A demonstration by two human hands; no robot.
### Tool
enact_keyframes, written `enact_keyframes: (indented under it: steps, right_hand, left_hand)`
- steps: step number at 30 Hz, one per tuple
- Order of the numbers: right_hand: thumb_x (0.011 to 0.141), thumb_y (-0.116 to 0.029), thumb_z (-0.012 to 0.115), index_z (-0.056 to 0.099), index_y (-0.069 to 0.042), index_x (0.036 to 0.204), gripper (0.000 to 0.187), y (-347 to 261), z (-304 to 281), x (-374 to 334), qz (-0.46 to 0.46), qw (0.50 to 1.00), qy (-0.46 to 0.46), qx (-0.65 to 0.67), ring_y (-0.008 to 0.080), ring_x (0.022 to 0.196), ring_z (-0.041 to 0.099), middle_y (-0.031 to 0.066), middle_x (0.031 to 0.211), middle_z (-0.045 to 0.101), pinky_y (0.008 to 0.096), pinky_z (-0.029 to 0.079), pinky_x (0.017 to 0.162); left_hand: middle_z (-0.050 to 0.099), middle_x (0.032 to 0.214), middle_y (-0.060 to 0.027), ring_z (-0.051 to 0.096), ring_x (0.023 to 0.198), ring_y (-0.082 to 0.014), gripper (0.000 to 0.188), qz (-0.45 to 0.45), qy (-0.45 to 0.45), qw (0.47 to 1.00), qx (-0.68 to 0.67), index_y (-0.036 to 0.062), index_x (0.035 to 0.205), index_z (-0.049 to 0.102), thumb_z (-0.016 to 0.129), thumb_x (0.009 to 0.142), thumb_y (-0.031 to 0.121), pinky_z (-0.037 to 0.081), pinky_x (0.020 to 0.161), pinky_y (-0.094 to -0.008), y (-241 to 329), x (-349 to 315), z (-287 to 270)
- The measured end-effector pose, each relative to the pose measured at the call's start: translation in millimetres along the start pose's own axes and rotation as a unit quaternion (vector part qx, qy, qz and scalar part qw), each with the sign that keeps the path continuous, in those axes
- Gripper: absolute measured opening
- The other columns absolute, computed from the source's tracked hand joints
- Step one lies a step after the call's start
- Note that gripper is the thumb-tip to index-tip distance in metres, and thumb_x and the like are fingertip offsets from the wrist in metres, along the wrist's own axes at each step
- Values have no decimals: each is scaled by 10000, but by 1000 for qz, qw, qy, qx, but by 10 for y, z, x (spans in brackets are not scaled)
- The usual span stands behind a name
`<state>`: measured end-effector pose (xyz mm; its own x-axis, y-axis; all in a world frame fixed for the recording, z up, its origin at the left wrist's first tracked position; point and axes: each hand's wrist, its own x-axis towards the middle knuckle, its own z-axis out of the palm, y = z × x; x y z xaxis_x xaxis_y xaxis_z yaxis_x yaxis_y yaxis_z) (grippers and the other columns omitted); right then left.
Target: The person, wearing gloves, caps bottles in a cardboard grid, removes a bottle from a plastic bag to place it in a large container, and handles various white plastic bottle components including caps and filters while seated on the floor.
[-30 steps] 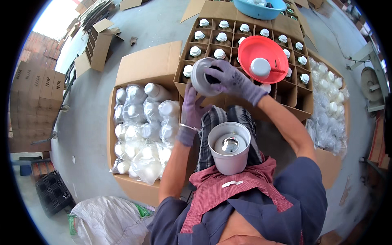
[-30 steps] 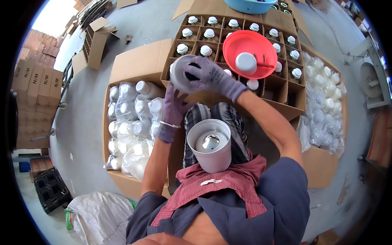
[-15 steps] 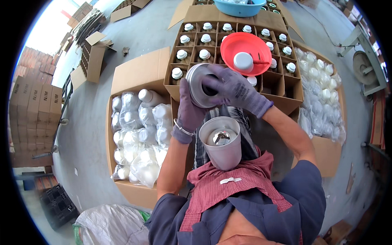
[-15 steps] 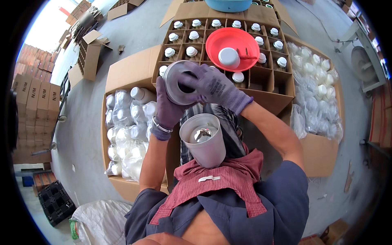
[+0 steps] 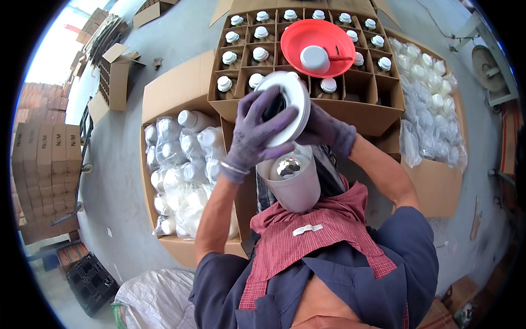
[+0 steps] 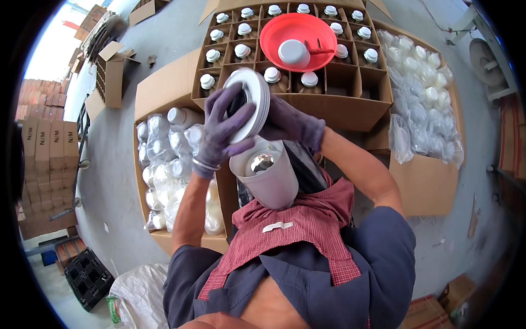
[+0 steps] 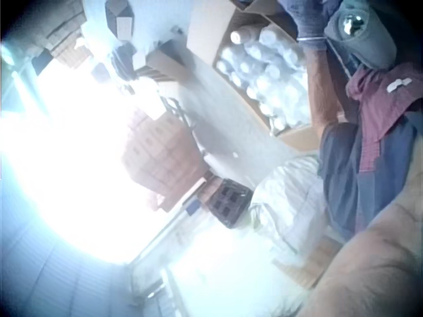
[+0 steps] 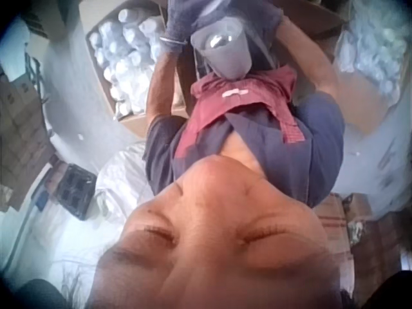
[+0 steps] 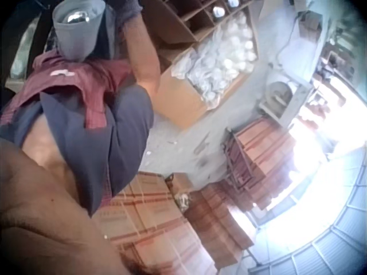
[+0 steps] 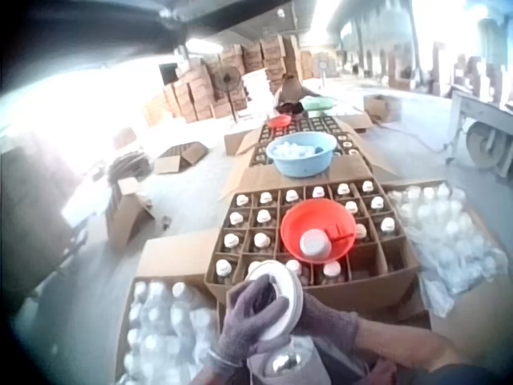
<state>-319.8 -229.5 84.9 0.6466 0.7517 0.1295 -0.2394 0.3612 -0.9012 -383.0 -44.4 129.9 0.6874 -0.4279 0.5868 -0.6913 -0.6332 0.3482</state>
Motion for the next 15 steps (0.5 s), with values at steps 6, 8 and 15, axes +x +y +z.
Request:
enact_keyframes:
  steps: [6, 8, 15]
  right_hand:
    - [976, -411, 475, 618, -33, 1185, 455, 31, -288, -360, 199, 955, 154, -160, 117, 726, 629, 63, 865, 625, 271, 532, 628]
    - [983, -380, 482, 603, -32, 1210, 432, 73, -126, -344, 95, 959, 116, -242, 178, 876, 630, 101, 953, 635, 312, 521, 774]
    - [1027, -299, 388, 549, -4, 1272, 416, 312, 173, -370, 21, 900, -66, -429, 278, 1175, 540, 168, 1251, 569, 365, 411, 1018]
  left_hand:
    - [554, 1296, -127, 523, 1177, -349, 633, -32, -195, 966, -164, 141, 1271, 608, 735, 720, 424, 378, 1033, -476, -64, -592, -21]
    - [521, 1346, -151, 478, 1207, -390, 680, -15, -225, 958, -178, 131, 1299, 594, 692, 746, 515, 354, 1049, -495, -92, -592, 22]
    - [440, 1377, -167, 420, 1238, -437, 710, -19, -245, 953, -175, 195, 1315, 580, 706, 700, 525, 338, 1052, -522, -12, -735, 209]
